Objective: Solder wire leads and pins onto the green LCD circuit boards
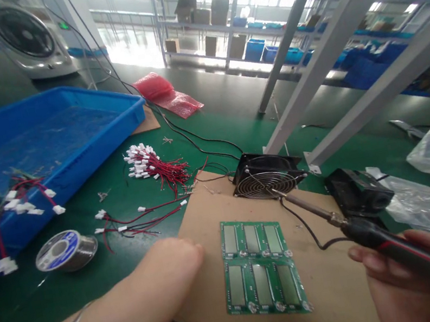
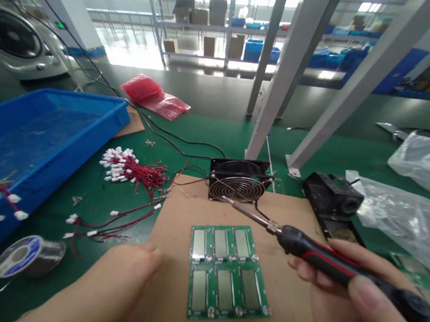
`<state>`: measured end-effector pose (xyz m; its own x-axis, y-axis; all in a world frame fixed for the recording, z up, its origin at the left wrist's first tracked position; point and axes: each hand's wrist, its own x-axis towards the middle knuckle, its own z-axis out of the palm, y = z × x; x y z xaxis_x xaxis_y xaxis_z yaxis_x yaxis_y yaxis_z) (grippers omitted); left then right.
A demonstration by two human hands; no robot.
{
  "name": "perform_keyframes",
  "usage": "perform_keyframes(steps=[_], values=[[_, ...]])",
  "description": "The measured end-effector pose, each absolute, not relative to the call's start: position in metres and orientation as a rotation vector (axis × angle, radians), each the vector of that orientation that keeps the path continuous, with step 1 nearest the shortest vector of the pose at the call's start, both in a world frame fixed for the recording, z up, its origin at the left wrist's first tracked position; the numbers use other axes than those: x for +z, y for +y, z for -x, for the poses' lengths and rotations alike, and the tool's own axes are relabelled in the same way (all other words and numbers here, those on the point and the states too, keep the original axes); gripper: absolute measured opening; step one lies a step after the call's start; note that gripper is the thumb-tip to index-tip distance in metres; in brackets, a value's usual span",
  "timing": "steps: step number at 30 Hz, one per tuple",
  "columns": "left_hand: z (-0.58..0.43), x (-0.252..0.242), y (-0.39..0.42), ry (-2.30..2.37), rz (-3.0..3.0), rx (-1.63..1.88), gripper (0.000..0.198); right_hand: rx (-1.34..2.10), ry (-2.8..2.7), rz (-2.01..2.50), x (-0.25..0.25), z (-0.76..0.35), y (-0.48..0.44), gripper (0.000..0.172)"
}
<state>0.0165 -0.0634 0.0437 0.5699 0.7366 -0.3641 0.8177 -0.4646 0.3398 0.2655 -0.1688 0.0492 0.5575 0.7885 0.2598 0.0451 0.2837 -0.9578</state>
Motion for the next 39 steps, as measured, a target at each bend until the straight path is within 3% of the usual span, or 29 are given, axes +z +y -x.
perform_keyframes(steps=[4,8,14,18,21,27,39], values=[[-0.03,0.01,-0.053,1.145,-2.191,-0.134,0.013,0.695,-0.849,1.098,0.046,-0.259,-0.174,0.029],[-0.03,-0.003,-0.047,1.087,-2.083,-0.05,0.014,0.688,-0.943,1.118,0.044,-0.26,-0.172,0.028],[-0.003,0.034,-0.039,1.189,-2.227,0.014,0.021,0.697,-0.89,1.18,0.043,-0.252,-0.164,0.024],[-0.001,0.069,-0.048,1.48,-2.518,-0.276,0.036,0.762,-0.83,1.184,0.041,-0.25,-0.163,0.021],[-0.018,0.063,-0.057,1.343,-2.56,-0.464,0.035,0.77,-0.806,1.201,0.039,-0.251,-0.163,0.022],[-0.035,0.003,-0.047,1.041,-2.202,0.019,0.014,0.765,-0.78,1.177,0.035,-0.253,-0.163,0.023],[-0.027,-0.009,-0.041,0.983,-1.737,0.033,0.016,0.787,-0.867,1.295,0.033,-0.243,-0.165,0.022]])
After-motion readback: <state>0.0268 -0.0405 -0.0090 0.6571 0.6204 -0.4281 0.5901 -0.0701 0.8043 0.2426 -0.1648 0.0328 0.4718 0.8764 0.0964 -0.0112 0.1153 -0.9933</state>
